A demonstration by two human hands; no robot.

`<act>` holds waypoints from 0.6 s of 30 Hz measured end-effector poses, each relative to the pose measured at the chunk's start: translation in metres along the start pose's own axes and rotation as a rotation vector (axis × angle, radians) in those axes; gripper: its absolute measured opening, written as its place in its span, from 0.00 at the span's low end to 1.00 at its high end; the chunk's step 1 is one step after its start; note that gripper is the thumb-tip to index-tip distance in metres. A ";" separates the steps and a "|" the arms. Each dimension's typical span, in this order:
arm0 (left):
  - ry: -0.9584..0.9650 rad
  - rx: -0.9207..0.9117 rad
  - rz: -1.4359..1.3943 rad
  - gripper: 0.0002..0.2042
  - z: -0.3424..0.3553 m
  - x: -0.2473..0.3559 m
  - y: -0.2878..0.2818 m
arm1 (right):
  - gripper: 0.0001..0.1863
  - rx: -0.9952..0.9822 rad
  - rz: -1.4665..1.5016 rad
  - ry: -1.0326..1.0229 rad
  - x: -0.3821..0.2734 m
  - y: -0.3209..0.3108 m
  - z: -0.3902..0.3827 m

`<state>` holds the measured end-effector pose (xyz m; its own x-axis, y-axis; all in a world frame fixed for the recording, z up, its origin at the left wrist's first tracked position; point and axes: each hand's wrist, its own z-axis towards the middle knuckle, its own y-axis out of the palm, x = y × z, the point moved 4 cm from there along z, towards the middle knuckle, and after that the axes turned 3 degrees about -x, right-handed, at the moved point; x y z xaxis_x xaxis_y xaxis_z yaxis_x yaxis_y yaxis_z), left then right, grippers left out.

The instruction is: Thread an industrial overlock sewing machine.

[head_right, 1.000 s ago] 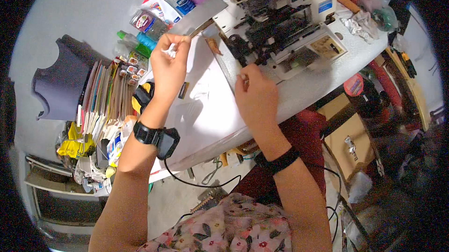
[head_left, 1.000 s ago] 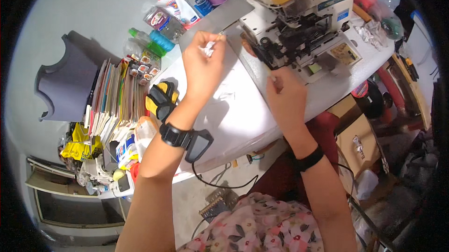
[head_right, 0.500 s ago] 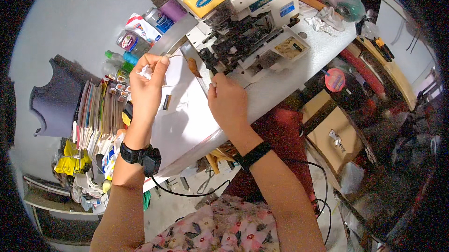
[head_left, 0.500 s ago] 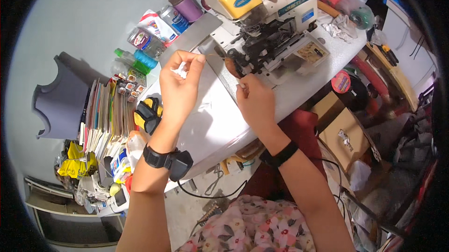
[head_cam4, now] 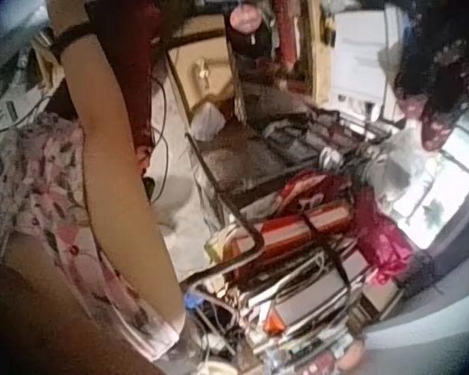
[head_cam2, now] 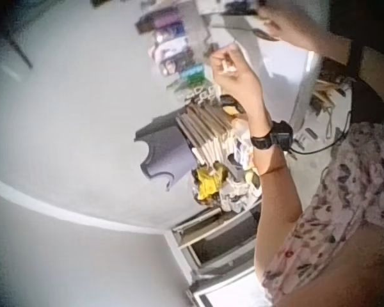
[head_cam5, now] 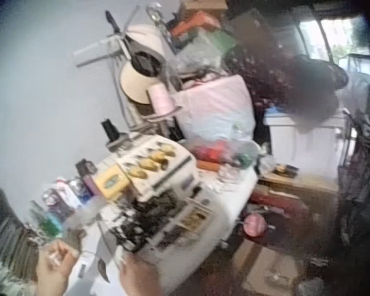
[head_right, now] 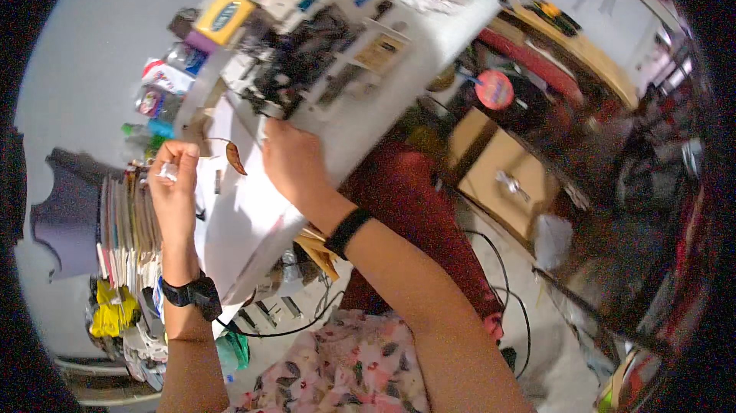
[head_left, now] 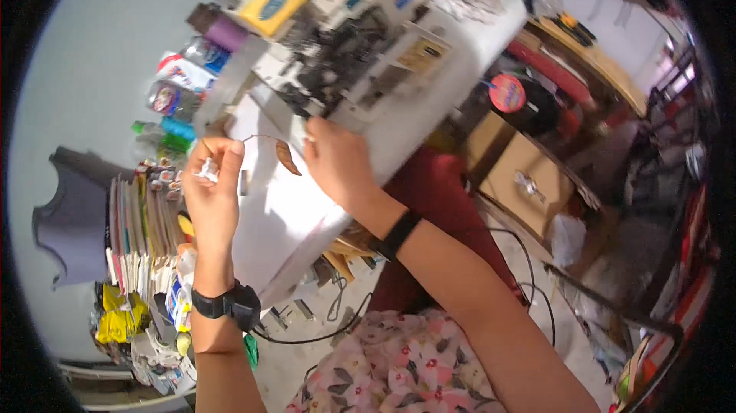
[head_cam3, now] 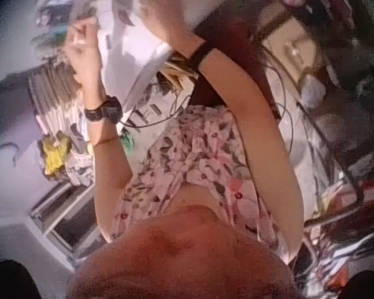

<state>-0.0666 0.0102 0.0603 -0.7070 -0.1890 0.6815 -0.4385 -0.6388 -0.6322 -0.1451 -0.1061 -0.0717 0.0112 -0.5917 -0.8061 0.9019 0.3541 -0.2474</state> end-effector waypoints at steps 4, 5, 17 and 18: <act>0.236 -0.300 0.081 0.05 -0.002 0.045 0.077 | 0.09 -0.189 0.068 0.176 0.013 0.009 -0.007; 0.218 -0.351 -0.005 0.03 -0.002 0.062 0.100 | 0.11 -0.081 0.430 0.221 0.021 0.022 -0.008; 0.480 -0.365 0.245 0.16 0.073 0.130 0.236 | 0.13 -0.111 0.292 0.018 0.042 0.044 -0.009; 0.513 -0.264 0.269 0.16 0.089 0.123 0.233 | 0.13 -0.250 0.258 0.035 0.035 0.045 -0.013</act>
<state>-0.2062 -0.2279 0.0297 -0.9586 0.1060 0.2642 -0.2844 -0.4005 -0.8710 -0.1099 -0.1012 -0.1177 0.2060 -0.4359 -0.8761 0.7376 0.6575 -0.1537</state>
